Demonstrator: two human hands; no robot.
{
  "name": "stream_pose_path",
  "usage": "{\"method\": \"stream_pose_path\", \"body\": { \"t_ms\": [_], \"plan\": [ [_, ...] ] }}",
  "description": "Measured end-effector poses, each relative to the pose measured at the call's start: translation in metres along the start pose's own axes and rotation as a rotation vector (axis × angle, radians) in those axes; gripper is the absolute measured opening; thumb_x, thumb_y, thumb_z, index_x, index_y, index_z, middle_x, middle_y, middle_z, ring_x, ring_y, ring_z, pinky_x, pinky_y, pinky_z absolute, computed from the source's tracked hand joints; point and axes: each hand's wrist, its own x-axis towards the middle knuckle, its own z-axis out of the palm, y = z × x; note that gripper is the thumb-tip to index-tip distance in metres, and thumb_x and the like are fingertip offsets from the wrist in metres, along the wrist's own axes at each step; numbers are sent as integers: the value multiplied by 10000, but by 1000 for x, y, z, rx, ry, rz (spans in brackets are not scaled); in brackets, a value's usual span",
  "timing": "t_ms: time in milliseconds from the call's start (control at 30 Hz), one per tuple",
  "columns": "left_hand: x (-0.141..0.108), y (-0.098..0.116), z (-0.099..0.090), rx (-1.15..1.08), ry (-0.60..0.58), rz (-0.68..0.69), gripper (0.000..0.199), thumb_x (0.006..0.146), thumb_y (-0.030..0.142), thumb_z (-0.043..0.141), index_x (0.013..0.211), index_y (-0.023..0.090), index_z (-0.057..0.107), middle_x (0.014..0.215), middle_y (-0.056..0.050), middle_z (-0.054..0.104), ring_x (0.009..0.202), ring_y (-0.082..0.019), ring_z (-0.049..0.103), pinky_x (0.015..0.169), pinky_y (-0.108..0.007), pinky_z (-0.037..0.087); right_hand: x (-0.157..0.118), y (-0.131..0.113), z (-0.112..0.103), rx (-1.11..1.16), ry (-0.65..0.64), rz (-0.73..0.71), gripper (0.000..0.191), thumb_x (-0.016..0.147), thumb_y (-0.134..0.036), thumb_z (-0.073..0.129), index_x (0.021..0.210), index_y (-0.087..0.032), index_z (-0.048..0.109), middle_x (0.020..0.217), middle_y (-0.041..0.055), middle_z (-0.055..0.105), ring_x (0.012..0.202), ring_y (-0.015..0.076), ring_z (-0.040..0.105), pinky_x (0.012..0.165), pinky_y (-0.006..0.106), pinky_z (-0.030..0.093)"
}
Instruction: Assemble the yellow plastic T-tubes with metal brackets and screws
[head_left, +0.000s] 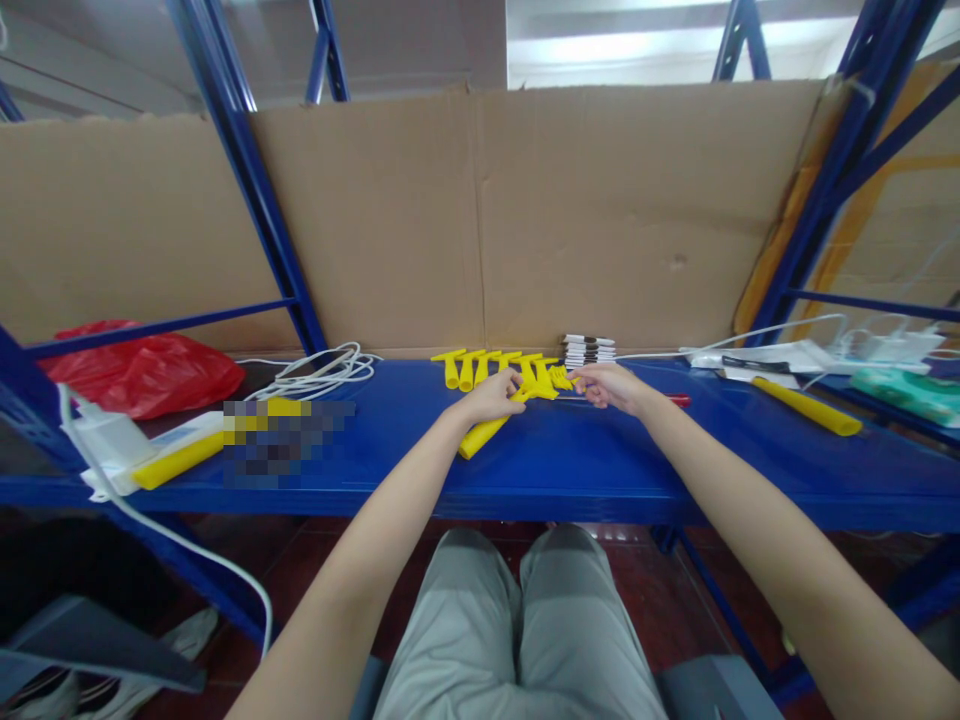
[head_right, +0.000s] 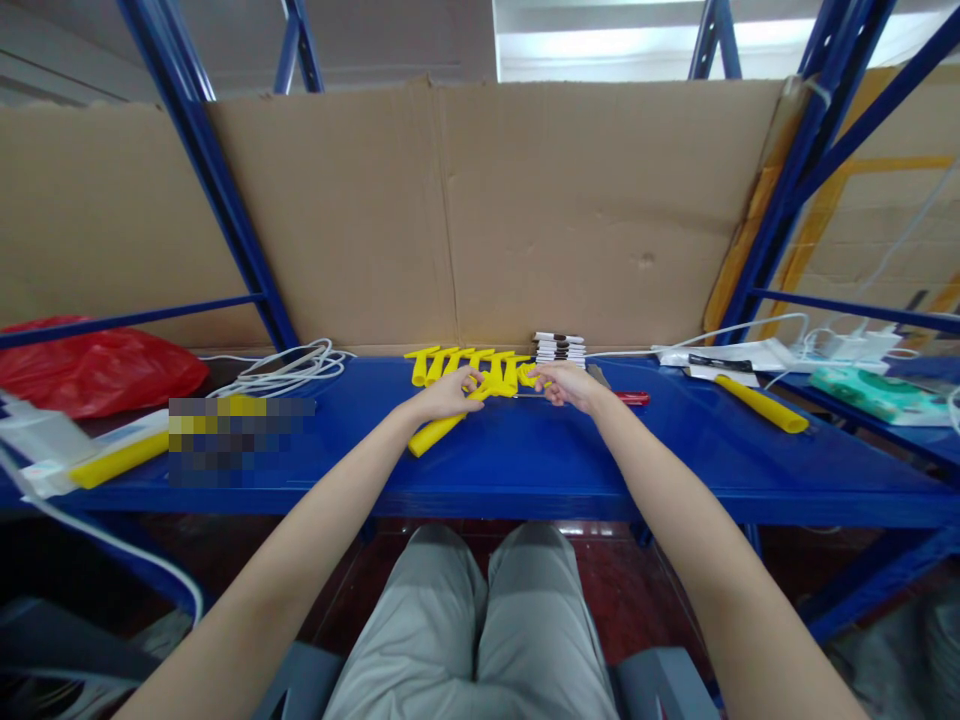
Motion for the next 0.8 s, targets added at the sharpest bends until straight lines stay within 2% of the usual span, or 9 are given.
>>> {"method": "stream_pose_path", "body": {
  "t_ms": [100,167,233,333,467,600,733,800],
  "plan": [
    [-1,-3,-1,6,3,11,399,643,199,707,1024,179,589,943,-28,639,824,-182,639,763,-285,498,9,4,-31,-156,271,-95,98,799,-169,558,773,-139,647,594,28,612,394,77,443,386,206,326],
    [-3,-3,-1,-2,-21,3,425,669,196,701,1077,162,587,1015,-59,640,798,-171,641,728,-277,505,14,10,-52,-483,490,-92,176,800,-173,526,676,-137,645,650,83,646,508,131,557,482,239,409],
    [-4,-1,-2,-18,-75,-15,456,709,188,677,1149,146,563,1107,-94,626,756,-150,639,670,-261,507,16,16,-71,-829,598,-66,170,773,-178,539,678,-140,676,769,134,689,747,220,657,645,288,476],
    [-6,4,-4,0,-130,-27,449,744,176,651,1180,143,551,1165,-110,615,768,-145,642,662,-251,508,18,24,-86,-1031,593,112,198,762,-262,563,823,-164,724,927,148,709,967,288,651,783,350,487],
    [-10,11,-7,75,-112,-6,412,742,157,647,1150,153,586,1162,-94,630,945,-195,636,814,-290,503,21,29,-87,-1127,533,267,326,769,-441,569,889,-178,721,1040,156,692,1045,327,620,858,446,470],
    [-13,13,-9,81,-111,-8,437,740,167,643,1173,158,587,1152,-83,638,982,-206,633,849,-299,492,25,30,-84,-1160,493,330,382,772,-490,571,912,-161,705,1107,173,667,1092,348,590,926,503,415],
    [-15,9,-9,106,-96,-7,472,745,208,649,1209,150,580,1135,-88,647,977,-211,632,842,-300,485,28,31,-83,-1142,500,344,368,771,-446,593,943,-135,691,1082,189,659,1093,347,586,941,519,392],
    [-15,6,-9,131,-80,2,480,747,223,652,1216,148,579,1130,-88,651,984,-216,629,841,-302,480,30,34,-84,-1115,528,334,399,770,-480,596,931,-126,687,1050,198,656,1073,346,590,929,529,393]
  ]
}}
